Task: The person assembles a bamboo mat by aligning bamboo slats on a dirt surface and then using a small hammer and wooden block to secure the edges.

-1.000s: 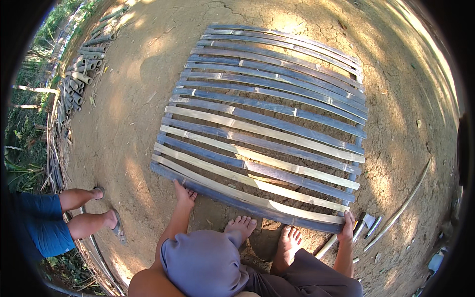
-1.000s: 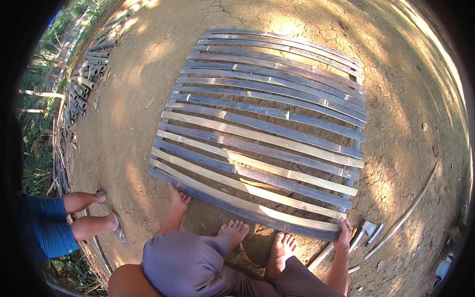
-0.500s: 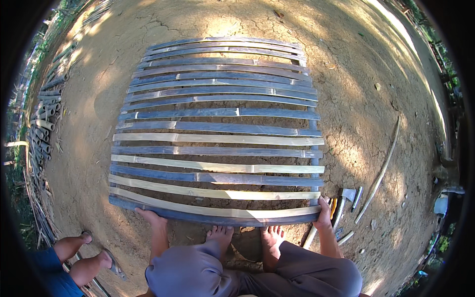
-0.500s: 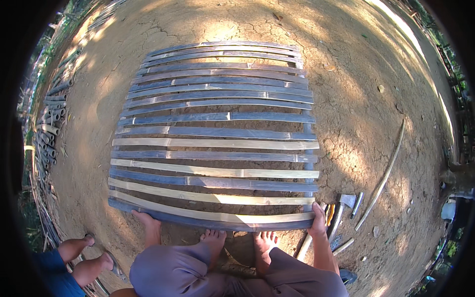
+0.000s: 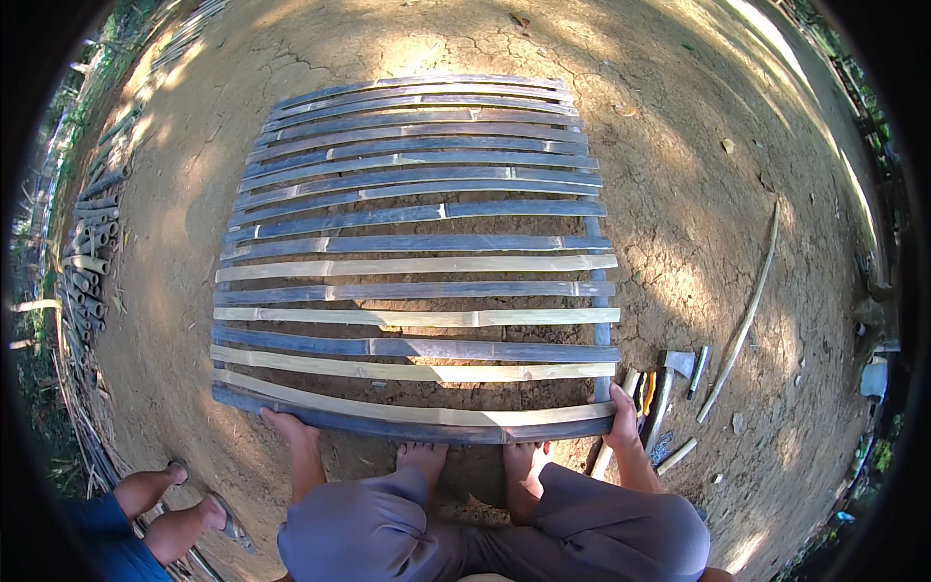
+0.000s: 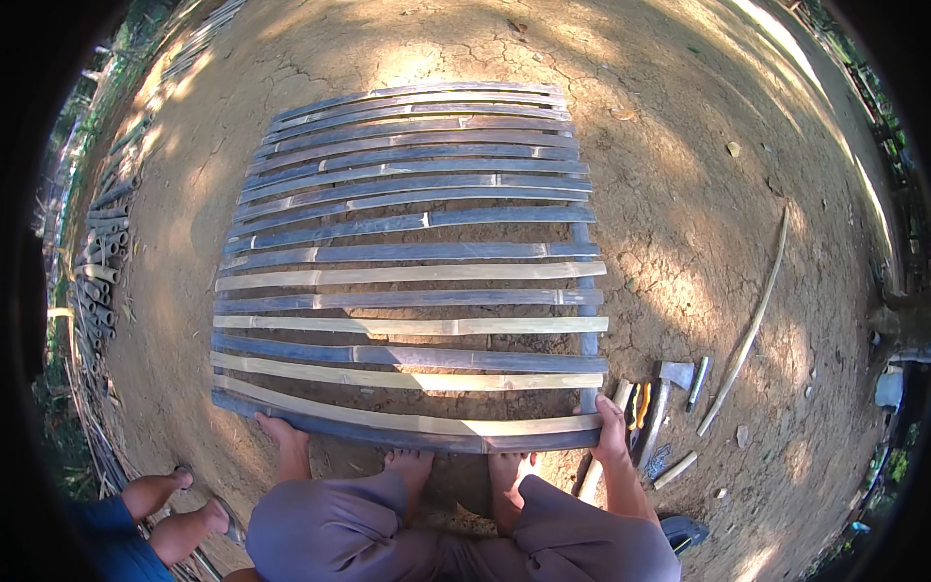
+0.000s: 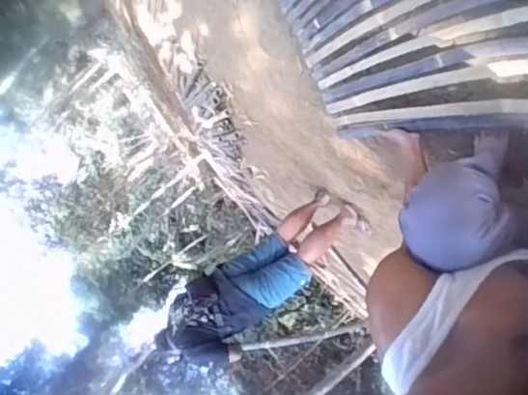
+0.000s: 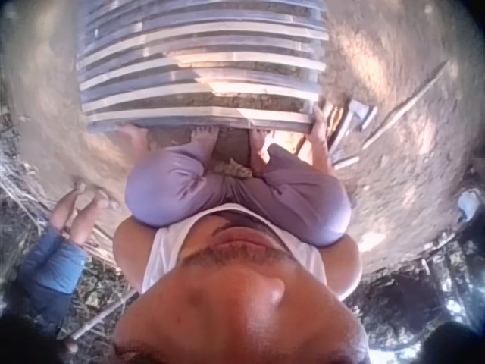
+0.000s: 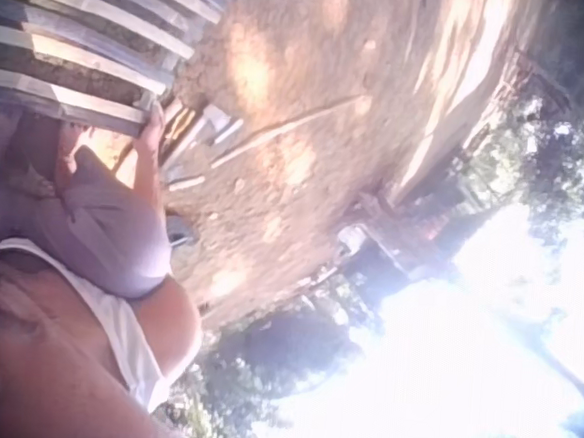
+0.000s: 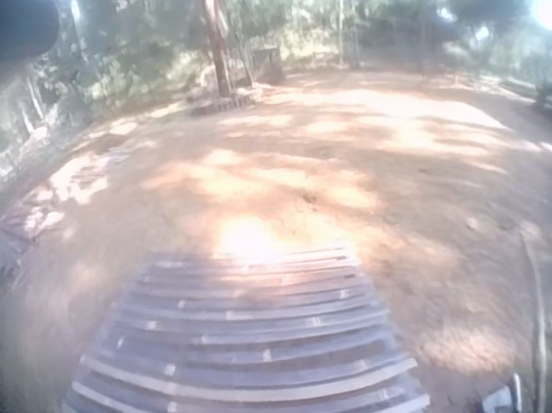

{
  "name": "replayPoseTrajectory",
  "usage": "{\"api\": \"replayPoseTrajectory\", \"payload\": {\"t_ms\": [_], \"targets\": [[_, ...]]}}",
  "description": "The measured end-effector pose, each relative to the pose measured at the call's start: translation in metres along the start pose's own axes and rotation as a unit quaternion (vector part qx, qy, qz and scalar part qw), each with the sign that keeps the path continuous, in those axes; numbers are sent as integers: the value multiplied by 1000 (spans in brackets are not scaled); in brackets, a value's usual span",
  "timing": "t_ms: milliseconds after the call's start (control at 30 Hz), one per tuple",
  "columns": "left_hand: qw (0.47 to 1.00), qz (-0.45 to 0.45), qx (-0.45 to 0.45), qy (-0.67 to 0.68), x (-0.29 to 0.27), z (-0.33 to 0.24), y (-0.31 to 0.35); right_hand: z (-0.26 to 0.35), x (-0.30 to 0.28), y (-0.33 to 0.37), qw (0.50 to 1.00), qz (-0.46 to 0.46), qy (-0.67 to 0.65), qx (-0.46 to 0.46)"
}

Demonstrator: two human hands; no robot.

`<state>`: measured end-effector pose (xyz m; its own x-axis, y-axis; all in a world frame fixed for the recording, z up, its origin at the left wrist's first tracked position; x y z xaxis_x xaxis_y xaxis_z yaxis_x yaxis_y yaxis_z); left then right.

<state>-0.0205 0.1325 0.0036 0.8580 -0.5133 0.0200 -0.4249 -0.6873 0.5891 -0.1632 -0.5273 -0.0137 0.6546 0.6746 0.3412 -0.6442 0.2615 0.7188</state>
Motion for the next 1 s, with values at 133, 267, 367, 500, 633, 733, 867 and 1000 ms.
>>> {"api": "replayPoseTrajectory", "payload": {"t_ms": [133, 267, 367, 500, 633, 733, 867, 1000], "targets": [[998, -2, -55, 10, 47, 3, 62, 11, -7, 6, 1000, -17, 15, 6], [998, -11, -56, -16, 20, 22, 42, 18, -6, -1, 998, -23, 26, 46], [998, -23, -52, -40, 16, 30, 35, 18, -18, -5, 999, -9, 31, 34], [994, 25, -95, 39, -3, 39, 2, 25, -17, -12, 997, 10, 71, 30], [994, 6, -107, -26, -18, 28, -14, 6, -22, -18, 986, -114, 120, -26], [961, -92, -145, -217, -37, 8, -20, 9, -7, -7, 984, -90, 136, -65], [868, -35, 41, -494, -41, -56, -41, 14, -15, -1, 969, -133, 191, -81], [690, -106, 359, -620, -26, -121, -105, 16, -5, 2, 978, -96, 182, -41]]}}
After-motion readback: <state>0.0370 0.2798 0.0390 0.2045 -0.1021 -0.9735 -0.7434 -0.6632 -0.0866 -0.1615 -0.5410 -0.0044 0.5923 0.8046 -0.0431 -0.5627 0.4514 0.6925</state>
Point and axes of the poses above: each hand's wrist, its own y-axis away from the middle knuckle, its own x-axis out of the palm, z = x × y, the point moved 4 cm from there along -y, towards the middle knuckle, and after that the axes turned 1 degree about -x, right-handed, at the moved point
